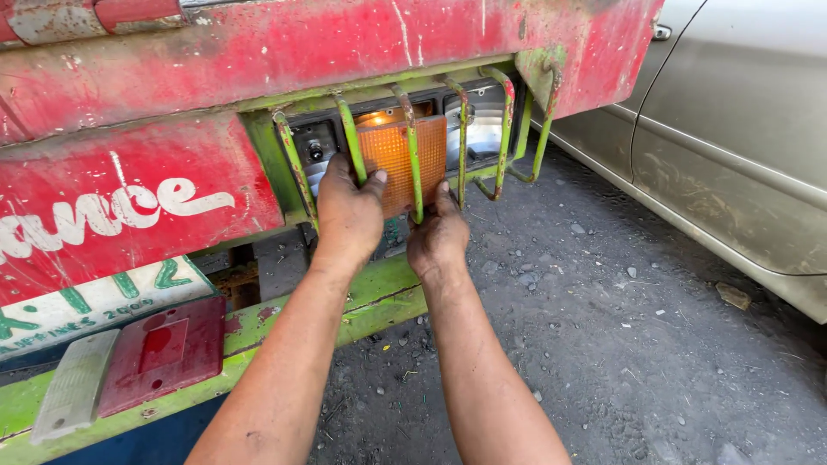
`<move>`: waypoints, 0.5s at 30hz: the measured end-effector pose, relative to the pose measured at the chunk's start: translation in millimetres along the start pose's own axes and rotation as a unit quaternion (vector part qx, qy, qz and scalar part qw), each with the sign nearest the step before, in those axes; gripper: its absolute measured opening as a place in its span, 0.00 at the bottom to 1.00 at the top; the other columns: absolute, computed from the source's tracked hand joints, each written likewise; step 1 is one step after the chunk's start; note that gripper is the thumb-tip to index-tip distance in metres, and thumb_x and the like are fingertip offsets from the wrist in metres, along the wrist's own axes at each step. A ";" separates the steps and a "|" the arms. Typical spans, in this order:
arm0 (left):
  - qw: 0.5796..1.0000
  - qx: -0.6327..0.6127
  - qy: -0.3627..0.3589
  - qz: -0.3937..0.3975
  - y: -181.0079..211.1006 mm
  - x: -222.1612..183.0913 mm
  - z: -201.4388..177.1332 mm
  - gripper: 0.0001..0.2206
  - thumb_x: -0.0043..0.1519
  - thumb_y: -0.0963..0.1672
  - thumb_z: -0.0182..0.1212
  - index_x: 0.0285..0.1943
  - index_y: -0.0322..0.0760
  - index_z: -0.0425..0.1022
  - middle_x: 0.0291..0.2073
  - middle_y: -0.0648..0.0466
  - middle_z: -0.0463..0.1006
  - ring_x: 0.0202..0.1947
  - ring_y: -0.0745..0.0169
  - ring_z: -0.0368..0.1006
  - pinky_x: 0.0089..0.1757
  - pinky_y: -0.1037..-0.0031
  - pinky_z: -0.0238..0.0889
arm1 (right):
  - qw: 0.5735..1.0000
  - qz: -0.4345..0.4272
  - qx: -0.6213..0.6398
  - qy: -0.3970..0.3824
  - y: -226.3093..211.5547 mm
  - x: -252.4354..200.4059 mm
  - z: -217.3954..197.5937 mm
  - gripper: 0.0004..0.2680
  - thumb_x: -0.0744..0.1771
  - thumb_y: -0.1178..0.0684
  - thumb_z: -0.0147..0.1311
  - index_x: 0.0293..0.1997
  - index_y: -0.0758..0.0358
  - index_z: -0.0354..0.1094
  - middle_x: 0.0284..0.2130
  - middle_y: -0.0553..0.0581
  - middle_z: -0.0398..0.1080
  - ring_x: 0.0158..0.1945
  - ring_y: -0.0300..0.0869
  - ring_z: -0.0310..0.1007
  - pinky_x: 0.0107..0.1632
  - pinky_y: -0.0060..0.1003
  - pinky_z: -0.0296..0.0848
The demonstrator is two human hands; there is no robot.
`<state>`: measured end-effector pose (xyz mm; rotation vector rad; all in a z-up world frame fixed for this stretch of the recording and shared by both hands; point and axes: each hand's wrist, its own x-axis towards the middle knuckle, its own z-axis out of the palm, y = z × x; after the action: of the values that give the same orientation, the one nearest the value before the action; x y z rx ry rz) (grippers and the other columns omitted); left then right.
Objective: The person works at the rear of a truck, removing an orange lens cover from a tail light housing and setting it on the bumper bar. They use a screwdriver to unscrew fasteners from the housing, then fit a red lens cover into the housing and drive screws with the screwdriver to secure it.
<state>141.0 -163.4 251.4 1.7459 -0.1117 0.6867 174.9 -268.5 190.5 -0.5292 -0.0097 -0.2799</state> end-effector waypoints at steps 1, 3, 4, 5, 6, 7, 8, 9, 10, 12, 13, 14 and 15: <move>1.000 0.000 -0.003 0.001 -5.9 4.6 0.8 0.11 0.61 0.43 0.64 0.51 0.37 0.74 0.32 0.54 0.77 0.37 0.60 0.76 0.38 0.68 0.67 | 1.000 -0.003 0.001 0.002 -3.3 -4.5 -6.1 0.10 0.71 0.45 0.52 0.52 0.56 0.64 0.36 0.53 0.68 0.40 0.46 0.71 0.42 0.36 0.67; 0.999 -0.029 -0.003 0.020 -18.8 14.0 3.7 0.10 0.58 0.42 0.67 0.48 0.37 0.76 0.28 0.56 0.75 0.32 0.65 0.72 0.34 0.72 0.65 | 0.984 -0.003 -0.175 -0.035 -9.8 -12.8 -19.5 0.10 0.69 0.45 0.54 0.50 0.57 0.66 0.39 0.54 0.72 0.43 0.43 0.74 0.45 0.34 0.64; 0.999 -0.030 -0.007 0.020 -13.3 15.2 4.3 0.10 0.58 0.42 0.67 0.48 0.37 0.76 0.28 0.56 0.75 0.32 0.65 0.72 0.34 0.72 0.65 | 0.984 -0.006 -0.175 -0.032 -18.8 -15.5 -25.7 0.10 0.69 0.45 0.54 0.50 0.57 0.66 0.39 0.54 0.72 0.43 0.43 0.74 0.45 0.34 0.64; 0.998 -0.048 -0.003 0.028 -9.4 14.1 4.4 0.09 0.58 0.41 0.67 0.46 0.34 0.77 0.28 0.56 0.73 0.31 0.65 0.71 0.34 0.74 0.64 | 0.961 -0.015 -0.272 -0.042 -27.2 -20.1 -33.8 0.13 0.68 0.47 0.58 0.52 0.65 0.68 0.39 0.60 0.74 0.43 0.46 0.77 0.46 0.37 0.70; 0.997 -0.065 0.000 0.036 -6.1 13.2 4.4 0.08 0.58 0.41 0.66 0.44 0.32 0.77 0.28 0.56 0.71 0.31 0.64 0.69 0.34 0.75 0.63 | 0.929 -0.023 -0.367 -0.052 -35.0 -24.6 -41.8 0.17 0.66 0.49 0.62 0.54 0.72 0.71 0.40 0.66 0.76 0.43 0.50 0.80 0.46 0.40 0.75; 0.997 -0.066 -0.002 0.034 -2.9 11.7 5.2 0.08 0.58 0.41 0.66 0.44 0.32 0.77 0.28 0.56 0.71 0.31 0.64 0.69 0.34 0.75 0.63 | 0.928 -0.022 -0.368 -0.048 -50.3 -25.4 -46.6 0.17 0.66 0.49 0.62 0.54 0.72 0.71 0.40 0.66 0.76 0.43 0.50 0.80 0.46 0.40 0.75; 0.996 -0.086 0.000 0.035 0.4 10.3 6.0 0.07 0.57 0.40 0.67 0.41 0.34 0.77 0.27 0.58 0.70 0.30 0.66 0.68 0.33 0.76 0.61 | 0.897 -0.100 -0.431 -0.003 -65.7 -26.3 -51.2 0.12 0.67 0.47 0.59 0.47 0.66 0.74 0.34 0.62 0.77 0.38 0.48 0.80 0.44 0.39 0.74; 0.994 -0.105 0.002 0.036 4.3 8.7 6.9 0.06 0.56 0.39 0.68 0.39 0.36 0.76 0.25 0.60 0.68 0.29 0.68 0.66 0.32 0.77 0.59 | 0.853 -0.175 -0.489 0.040 -81.8 -27.4 -55.5 0.09 0.69 0.46 0.56 0.41 0.59 0.77 0.27 0.58 0.78 0.34 0.46 0.80 0.42 0.38 0.72; 0.994 -0.106 0.000 0.033 1.7 10.4 8.7 0.06 0.56 0.39 0.68 0.39 0.36 0.76 0.25 0.60 0.68 0.29 0.68 0.66 0.32 0.77 0.59 | 0.852 -0.173 -0.491 0.043 -89.2 -7.9 -63.9 0.09 0.69 0.46 0.56 0.41 0.59 0.77 0.27 0.58 0.78 0.34 0.46 0.80 0.42 0.38 0.72; 0.984 -0.171 -0.043 0.023 -1.2 17.6 11.0 0.11 0.50 0.39 0.75 0.35 0.39 0.75 0.23 0.63 0.66 0.25 0.72 0.64 0.30 0.82 0.57 | 0.855 -0.274 -0.435 0.063 -103.3 32.9 -77.5 0.11 0.68 0.47 0.57 0.50 0.61 0.75 0.40 0.62 0.78 0.48 0.48 0.79 0.49 0.41 0.74; 0.984 -0.170 -0.045 0.026 0.5 18.9 11.4 0.11 0.50 0.39 0.75 0.35 0.39 0.75 0.23 0.63 0.66 0.25 0.72 0.64 0.30 0.82 0.57 | 0.856 -0.276 -0.432 0.063 -105.6 51.2 -77.5 0.11 0.68 0.47 0.57 0.50 0.61 0.75 0.40 0.62 0.78 0.48 0.48 0.79 0.49 0.41 0.74; 0.982 -0.181 -0.058 0.010 2.3 20.3 11.5 0.10 0.50 0.39 0.75 0.34 0.39 0.75 0.20 0.64 0.64 0.22 0.73 0.63 0.27 0.83 0.55 | 0.900 -0.218 -0.377 0.005 -107.8 69.4 -77.1 0.14 0.68 0.48 0.58 0.55 0.66 0.72 0.42 0.65 0.78 0.48 0.51 0.79 0.49 0.43 0.76; 0.979 -0.190 -0.070 -0.008 2.1 20.0 9.2 0.10 0.49 0.39 0.75 0.32 0.40 0.75 0.18 0.65 0.63 0.19 0.75 0.61 0.24 0.84 0.54 | 0.934 -0.154 -0.318 -0.054 -106.7 86.3 -77.5 0.17 0.68 0.50 0.60 0.59 0.71 0.69 0.44 0.68 0.77 0.49 0.54 0.79 0.50 0.45 0.78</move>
<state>160.1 -167.0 262.0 1.4233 -0.3060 0.4926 224.6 -417.9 183.5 -1.1940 -0.1121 -0.5680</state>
